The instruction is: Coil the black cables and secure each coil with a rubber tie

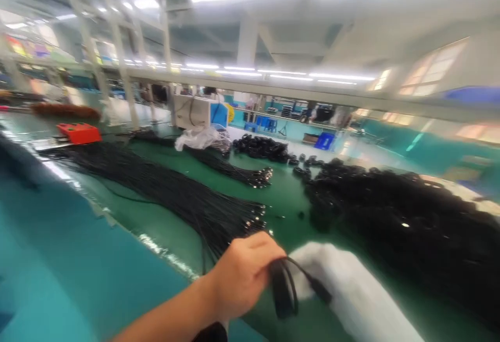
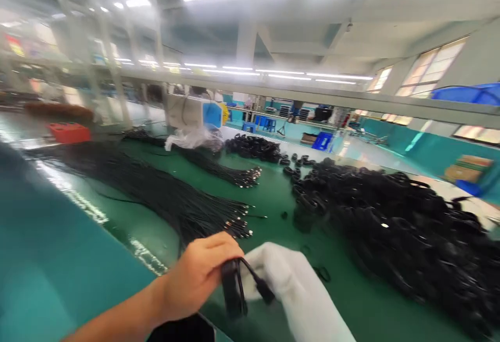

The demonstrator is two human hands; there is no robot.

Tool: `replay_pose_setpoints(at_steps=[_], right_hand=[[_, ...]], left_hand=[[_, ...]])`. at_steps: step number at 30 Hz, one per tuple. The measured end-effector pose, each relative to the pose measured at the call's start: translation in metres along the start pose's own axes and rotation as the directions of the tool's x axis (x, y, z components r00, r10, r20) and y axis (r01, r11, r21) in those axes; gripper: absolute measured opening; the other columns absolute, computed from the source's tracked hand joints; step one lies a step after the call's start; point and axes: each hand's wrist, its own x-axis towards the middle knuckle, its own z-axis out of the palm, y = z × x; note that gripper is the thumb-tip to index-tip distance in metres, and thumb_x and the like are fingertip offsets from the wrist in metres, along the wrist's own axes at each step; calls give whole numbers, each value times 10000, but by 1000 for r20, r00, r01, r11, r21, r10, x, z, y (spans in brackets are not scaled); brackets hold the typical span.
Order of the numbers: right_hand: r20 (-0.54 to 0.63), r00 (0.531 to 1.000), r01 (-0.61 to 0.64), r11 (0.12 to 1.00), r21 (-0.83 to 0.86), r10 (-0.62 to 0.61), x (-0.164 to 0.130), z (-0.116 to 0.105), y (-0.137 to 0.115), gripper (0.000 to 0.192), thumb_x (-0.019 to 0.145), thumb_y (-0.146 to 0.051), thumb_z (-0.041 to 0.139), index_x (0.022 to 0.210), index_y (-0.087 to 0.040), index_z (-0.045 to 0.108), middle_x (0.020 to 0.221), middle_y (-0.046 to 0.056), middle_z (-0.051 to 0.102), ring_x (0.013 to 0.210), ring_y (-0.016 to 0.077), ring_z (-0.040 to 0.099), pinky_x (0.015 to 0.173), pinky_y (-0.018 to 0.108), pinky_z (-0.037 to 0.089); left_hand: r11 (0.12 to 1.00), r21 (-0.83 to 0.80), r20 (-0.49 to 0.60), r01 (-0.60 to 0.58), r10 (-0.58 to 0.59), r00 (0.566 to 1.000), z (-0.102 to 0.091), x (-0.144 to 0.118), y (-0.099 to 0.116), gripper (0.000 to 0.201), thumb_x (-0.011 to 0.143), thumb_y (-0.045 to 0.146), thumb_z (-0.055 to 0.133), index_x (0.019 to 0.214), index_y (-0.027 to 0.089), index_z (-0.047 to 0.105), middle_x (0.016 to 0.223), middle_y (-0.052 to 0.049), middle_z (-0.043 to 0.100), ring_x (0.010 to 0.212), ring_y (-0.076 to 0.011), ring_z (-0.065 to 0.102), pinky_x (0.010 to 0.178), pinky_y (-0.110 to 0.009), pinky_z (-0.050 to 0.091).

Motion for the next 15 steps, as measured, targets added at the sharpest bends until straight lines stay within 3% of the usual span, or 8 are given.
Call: replay_pose_setpoints(at_steps=[3,5,8,10,15], right_hand=[[-112,993,32,999,15,-30,12,-7,-1,595,807,-525,548,1304,-213,444,1278,107,510,1111,291,517,909,411,445],[-73,994,82,996,-35,-85,24,-7,2,674,703,-453,697,1291,-224,459,1248,104,524,1129,294,496,935,430,420],[141,983,112,991,67,-120,41,-3,12,585,676,-334,728,1206,-208,515,1076,75,586,955,264,583,822,434,485],[214,971,70,981,180,-109,48,-1,19,507,687,-290,713,1149,-185,532,1000,64,608,863,235,612,743,405,516],[109,993,11,968,250,-39,59,-1,34,481,589,-147,770,1023,-150,562,837,48,655,817,230,637,729,381,519]], left_hand=[[997,-38,63,66,-64,996,-2,8,-9,262,854,54,398,968,160,608,912,-50,584,822,-123,558,755,-208,451],[996,-36,90,87,-83,992,-2,13,-11,293,839,22,397,969,183,605,919,-27,577,827,-115,549,755,-202,436],[991,5,120,133,-132,984,-2,18,-9,308,831,13,396,955,198,610,878,-4,562,788,-104,539,719,-193,421],[985,35,152,171,-174,973,-2,21,-7,296,845,37,394,946,202,618,866,-1,558,771,-104,539,705,-197,420],[967,58,102,248,-253,962,4,30,-13,310,840,52,382,903,212,640,857,3,568,772,-110,547,714,-214,426]])
